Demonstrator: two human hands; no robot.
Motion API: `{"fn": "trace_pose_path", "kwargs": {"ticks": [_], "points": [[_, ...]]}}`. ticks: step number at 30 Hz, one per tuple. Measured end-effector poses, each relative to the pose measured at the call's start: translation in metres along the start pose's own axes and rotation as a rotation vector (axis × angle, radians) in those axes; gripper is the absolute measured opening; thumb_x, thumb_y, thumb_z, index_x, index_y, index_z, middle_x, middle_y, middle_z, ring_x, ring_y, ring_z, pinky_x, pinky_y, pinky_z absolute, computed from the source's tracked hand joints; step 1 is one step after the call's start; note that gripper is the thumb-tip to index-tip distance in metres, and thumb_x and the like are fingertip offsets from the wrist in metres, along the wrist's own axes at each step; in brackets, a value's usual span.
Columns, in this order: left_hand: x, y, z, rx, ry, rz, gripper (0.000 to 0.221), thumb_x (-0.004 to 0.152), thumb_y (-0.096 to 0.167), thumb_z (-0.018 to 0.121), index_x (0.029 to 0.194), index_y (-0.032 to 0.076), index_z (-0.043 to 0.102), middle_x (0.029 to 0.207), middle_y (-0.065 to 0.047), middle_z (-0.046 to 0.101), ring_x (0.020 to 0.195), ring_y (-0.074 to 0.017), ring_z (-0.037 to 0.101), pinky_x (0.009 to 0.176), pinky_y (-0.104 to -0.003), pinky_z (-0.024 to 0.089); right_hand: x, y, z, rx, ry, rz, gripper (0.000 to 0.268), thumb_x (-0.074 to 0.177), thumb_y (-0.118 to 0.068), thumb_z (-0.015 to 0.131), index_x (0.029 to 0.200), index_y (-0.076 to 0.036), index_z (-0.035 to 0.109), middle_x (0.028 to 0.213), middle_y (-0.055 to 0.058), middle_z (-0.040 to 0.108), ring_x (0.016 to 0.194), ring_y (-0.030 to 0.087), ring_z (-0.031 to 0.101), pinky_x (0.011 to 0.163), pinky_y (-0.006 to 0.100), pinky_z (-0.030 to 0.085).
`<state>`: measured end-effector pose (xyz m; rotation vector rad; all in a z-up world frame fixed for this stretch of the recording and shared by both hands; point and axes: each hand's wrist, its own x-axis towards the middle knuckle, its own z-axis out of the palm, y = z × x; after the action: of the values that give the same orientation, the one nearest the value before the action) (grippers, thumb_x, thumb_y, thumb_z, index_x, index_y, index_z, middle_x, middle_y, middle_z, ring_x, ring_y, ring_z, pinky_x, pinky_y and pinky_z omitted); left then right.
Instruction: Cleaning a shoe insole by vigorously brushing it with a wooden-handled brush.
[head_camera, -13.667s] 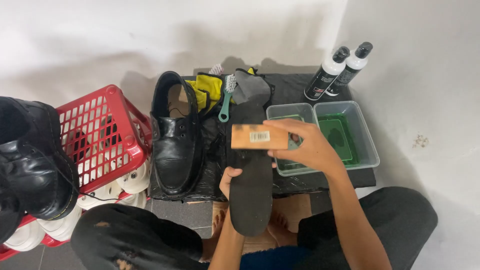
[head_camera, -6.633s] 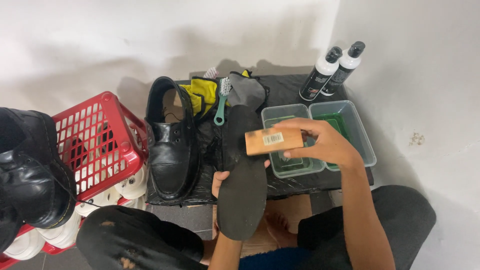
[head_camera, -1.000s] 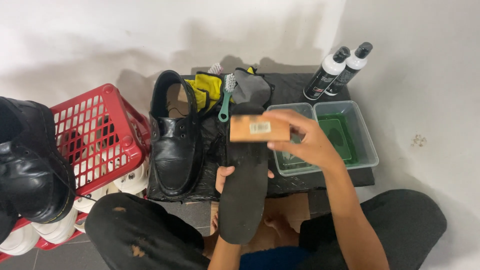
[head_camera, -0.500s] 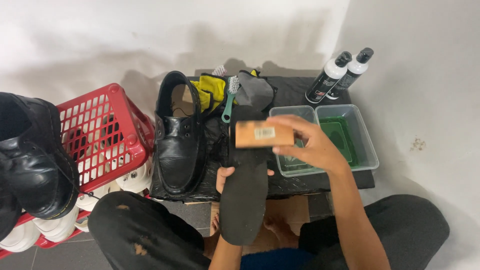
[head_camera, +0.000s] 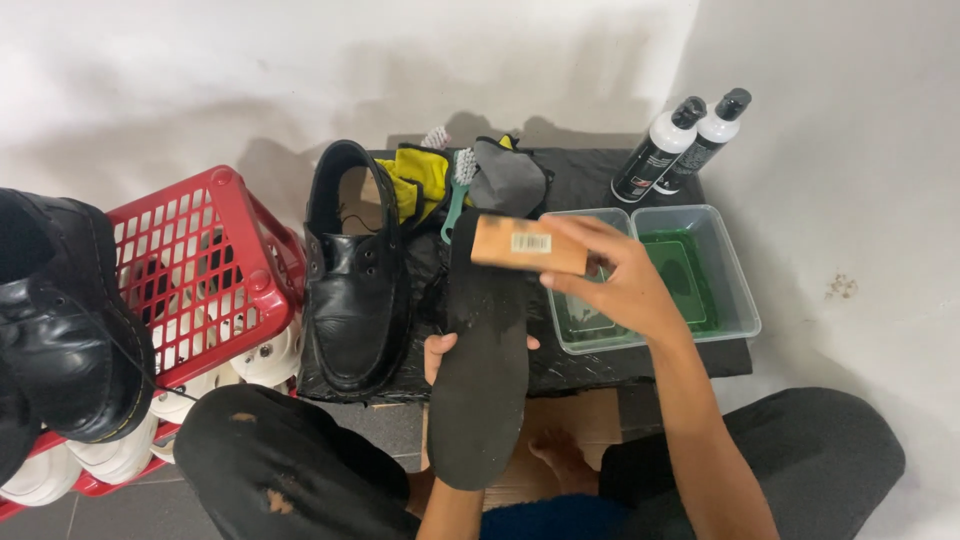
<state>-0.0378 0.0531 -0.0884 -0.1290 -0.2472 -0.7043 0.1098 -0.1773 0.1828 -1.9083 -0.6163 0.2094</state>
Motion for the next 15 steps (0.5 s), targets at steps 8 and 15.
{"fn": "trace_pose_path", "kwargs": {"ticks": [8, 15], "points": [[0.002, 0.005, 0.000, -0.022, -0.029, -0.026, 0.077, 0.089, 0.038, 0.056, 0.148, -0.004, 0.028, 0.134, -0.028, 0.054, 0.100, -0.0306, 0.062, 0.083, -0.035, 0.050, -0.001, 0.007, -0.011, 0.092, 0.007, -0.033, 0.062, 0.066, -0.005, 0.090, 0.125, -0.015, 0.072, 0.121, 0.012, 0.073, 0.080, 0.017, 0.055, 0.064, 0.030, 0.044], [0.005, 0.010, 0.003, -0.039, -0.053, -0.061, 0.077, 0.090, 0.038, 0.055, 0.149, -0.003, 0.026, 0.136, -0.027, 0.053, 0.103, -0.0306, 0.061, 0.086, -0.034, 0.050, -0.003, 0.006, -0.019, 0.104, -0.031, -0.034, 0.060, 0.067, -0.008, 0.091, 0.124, -0.017, 0.073, 0.117, 0.008, 0.074, 0.081, 0.012, 0.053, 0.065, 0.027, 0.044]]}}
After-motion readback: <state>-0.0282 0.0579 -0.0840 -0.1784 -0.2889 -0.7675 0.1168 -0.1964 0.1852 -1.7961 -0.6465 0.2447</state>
